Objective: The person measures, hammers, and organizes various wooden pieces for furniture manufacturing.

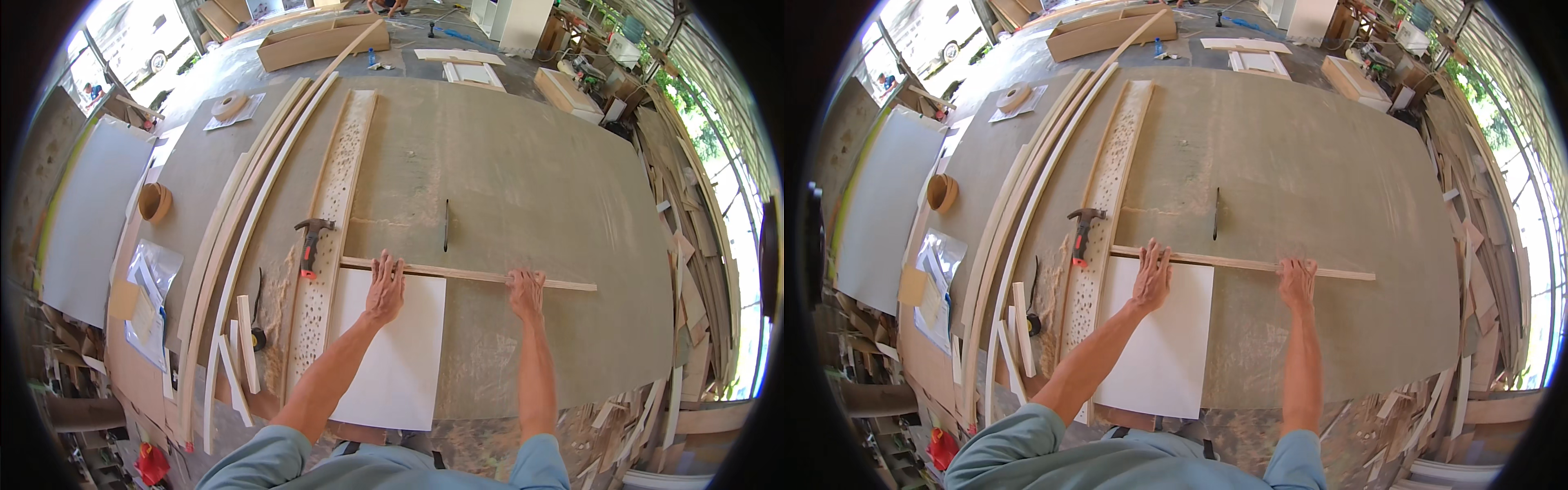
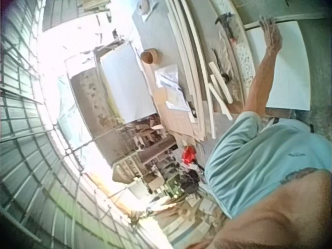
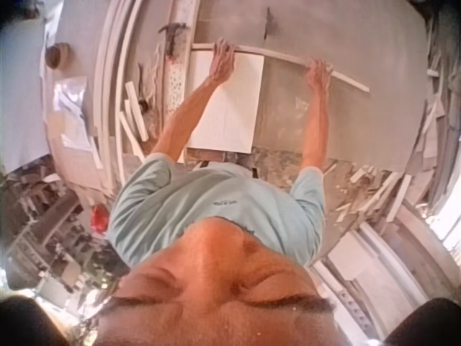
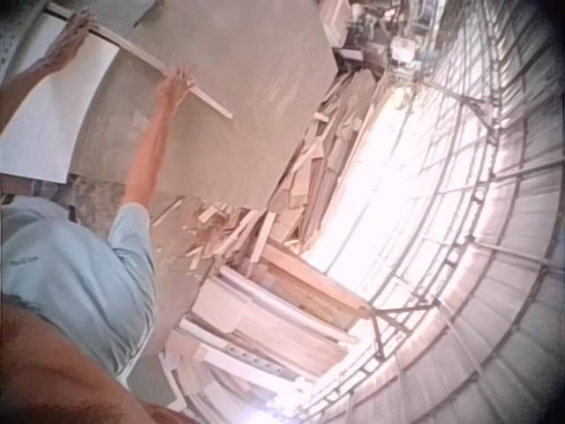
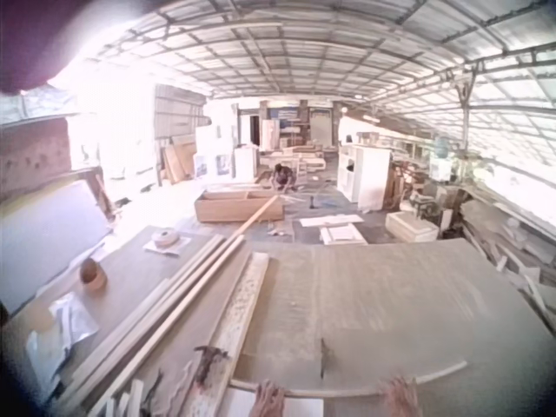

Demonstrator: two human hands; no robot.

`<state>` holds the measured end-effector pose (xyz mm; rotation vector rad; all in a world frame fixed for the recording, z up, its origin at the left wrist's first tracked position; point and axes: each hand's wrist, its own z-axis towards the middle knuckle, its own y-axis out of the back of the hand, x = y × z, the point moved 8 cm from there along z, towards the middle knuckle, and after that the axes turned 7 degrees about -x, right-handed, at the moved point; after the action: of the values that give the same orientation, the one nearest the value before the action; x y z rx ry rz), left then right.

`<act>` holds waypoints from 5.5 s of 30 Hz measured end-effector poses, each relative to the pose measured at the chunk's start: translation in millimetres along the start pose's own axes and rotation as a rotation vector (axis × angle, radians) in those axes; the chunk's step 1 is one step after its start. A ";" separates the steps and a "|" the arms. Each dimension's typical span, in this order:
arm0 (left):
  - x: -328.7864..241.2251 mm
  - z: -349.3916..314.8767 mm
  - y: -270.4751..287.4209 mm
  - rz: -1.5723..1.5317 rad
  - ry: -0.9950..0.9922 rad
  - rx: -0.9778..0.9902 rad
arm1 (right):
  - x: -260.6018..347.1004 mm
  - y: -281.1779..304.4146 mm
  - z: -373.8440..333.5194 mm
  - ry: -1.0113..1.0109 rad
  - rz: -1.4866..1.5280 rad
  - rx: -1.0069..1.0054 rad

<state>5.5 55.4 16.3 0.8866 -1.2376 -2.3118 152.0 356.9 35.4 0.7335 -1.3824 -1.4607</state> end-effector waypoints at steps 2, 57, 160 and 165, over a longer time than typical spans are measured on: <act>-4.3 3.1 0.5 -0.044 -0.020 -0.002 | -5.6 0.2 -3.4 0.030 0.008 -0.124; 34.8 72.7 -6.1 -0.046 0.106 0.067 | 216.6 8.2 -261.6 -0.020 0.243 -0.010; -16.9 -309.1 172.7 0.426 0.834 -0.475 | -511.9 82.1 -483.7 -1.536 0.912 -0.807; -187.5 -271.6 79.3 0.033 0.773 -0.346 | -539.2 101.6 -438.1 -1.645 0.988 -0.780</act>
<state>329.8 -42.9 36.1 1.4075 -0.5015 -1.7730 765.2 690.0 -43.1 -1.7985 -1.5255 -1.3896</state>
